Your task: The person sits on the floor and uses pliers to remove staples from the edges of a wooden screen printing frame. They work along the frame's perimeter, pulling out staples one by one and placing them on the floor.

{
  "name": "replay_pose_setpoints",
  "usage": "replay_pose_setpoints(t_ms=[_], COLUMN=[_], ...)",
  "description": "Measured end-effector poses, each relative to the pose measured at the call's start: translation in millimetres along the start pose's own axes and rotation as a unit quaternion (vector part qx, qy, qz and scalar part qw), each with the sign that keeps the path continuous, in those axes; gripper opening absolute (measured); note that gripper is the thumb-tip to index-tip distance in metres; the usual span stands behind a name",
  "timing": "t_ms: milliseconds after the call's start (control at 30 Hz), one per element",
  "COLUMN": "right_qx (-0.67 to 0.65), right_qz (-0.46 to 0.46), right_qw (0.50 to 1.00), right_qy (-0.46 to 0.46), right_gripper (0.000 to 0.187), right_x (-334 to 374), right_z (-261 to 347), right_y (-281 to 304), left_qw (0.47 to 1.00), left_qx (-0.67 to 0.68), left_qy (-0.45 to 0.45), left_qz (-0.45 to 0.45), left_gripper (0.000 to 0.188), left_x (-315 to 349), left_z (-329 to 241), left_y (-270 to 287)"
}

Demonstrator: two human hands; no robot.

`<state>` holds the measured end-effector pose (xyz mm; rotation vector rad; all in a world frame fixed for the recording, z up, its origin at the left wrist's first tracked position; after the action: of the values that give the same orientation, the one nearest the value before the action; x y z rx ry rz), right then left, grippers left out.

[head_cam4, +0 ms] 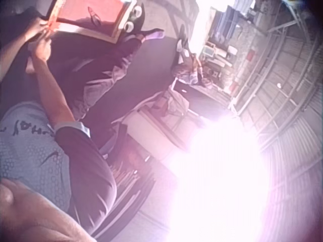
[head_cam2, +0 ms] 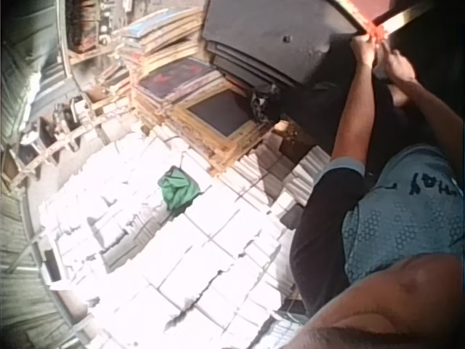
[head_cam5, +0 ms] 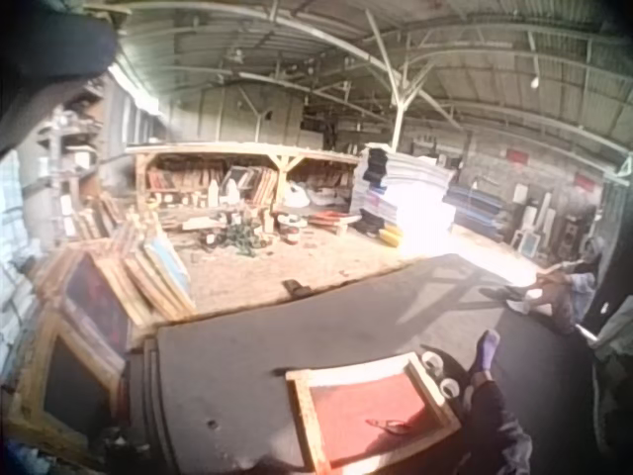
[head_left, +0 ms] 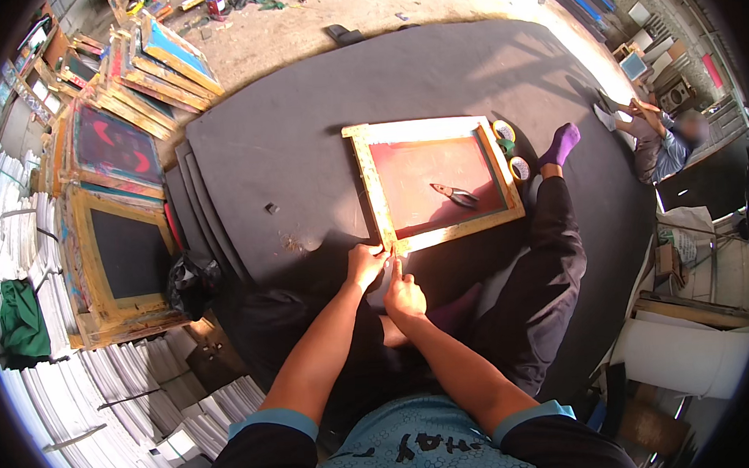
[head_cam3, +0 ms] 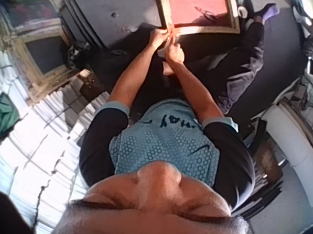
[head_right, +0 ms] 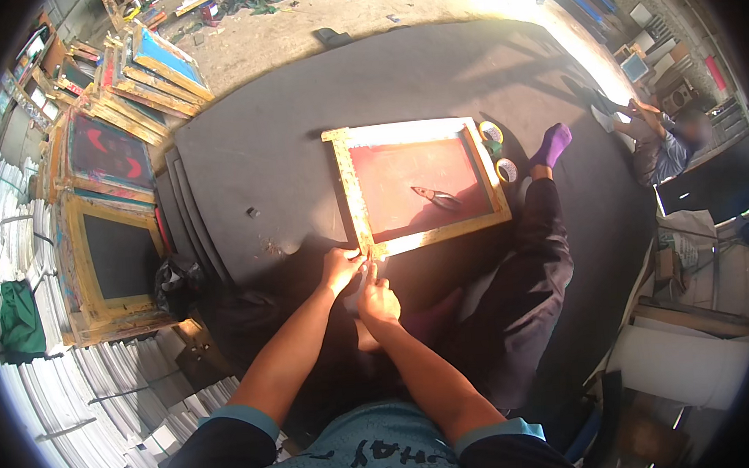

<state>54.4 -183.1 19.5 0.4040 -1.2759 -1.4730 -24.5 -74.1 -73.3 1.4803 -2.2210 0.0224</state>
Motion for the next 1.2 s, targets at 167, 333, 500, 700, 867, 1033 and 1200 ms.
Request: replay_pose_setpoints(t_ms=[167, 333, 500, 700, 867, 1033, 1200], right_qx=[-0.088, 0.085, -0.105, -0.020, -0.162, -0.130, -0.089], right_qz=[-0.049, -0.002, -0.113, -0.067, -0.140, -0.097, -0.064], right_qw=[0.995, 0.994, 0.984, 0.996, 0.970, 0.984, 0.993], right_qy=[0.027, 0.068, 0.094, 0.061, 0.113, 0.079, 0.051], right_gripper=[0.058, 0.060, 0.058, 0.051, 0.051, 0.052, 0.046], right_x=[-8.0, -0.8, -16.9, -3.8, -16.1, -9.1, -3.9], right_z=[-18.2, -6.9, -29.1, -13.3, -35.1, -17.5, -19.7], right_y=[-17.9, -7.5, -26.2, -8.1, -24.1, -15.3, -2.7], left_qw=[1.000, 0.999, 1.000, 0.998, 1.000, 1.000, 1.000], left_qx=[-0.018, -0.041, -0.013, -0.056, -0.009, -0.002, -0.013], left_qy=[0.011, -0.021, -0.020, -0.006, 0.009, 0.011, 0.013], left_qz=[0.009, -0.011, -0.002, 0.015, 0.023, 0.011, 0.008], left_gripper=[0.016, 0.017, 0.018, 0.019, 0.019, 0.020, 0.021], left_x=[6.4, 1.5, -0.4, 2.9, -1.4, -0.4, 0.1], left_z=[-18.2, -21.6, -20.7, -25.3, -19.7, -11.6, -17.5], left_y=[0.7, 9.2, 2.0, 9.8, 3.0, 6.7, 4.2])
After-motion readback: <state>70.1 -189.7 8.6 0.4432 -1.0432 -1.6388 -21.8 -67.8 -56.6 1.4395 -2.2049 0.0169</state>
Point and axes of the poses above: each hand's wrist, its own x-axis away from the middle knuckle, its own y-axis out of the back of the hand, z = x × y, the point moved 5 cm from there along -x, towards the middle knuckle, and after that the axes turned 7 degrees about y, right-handed, at the moved point
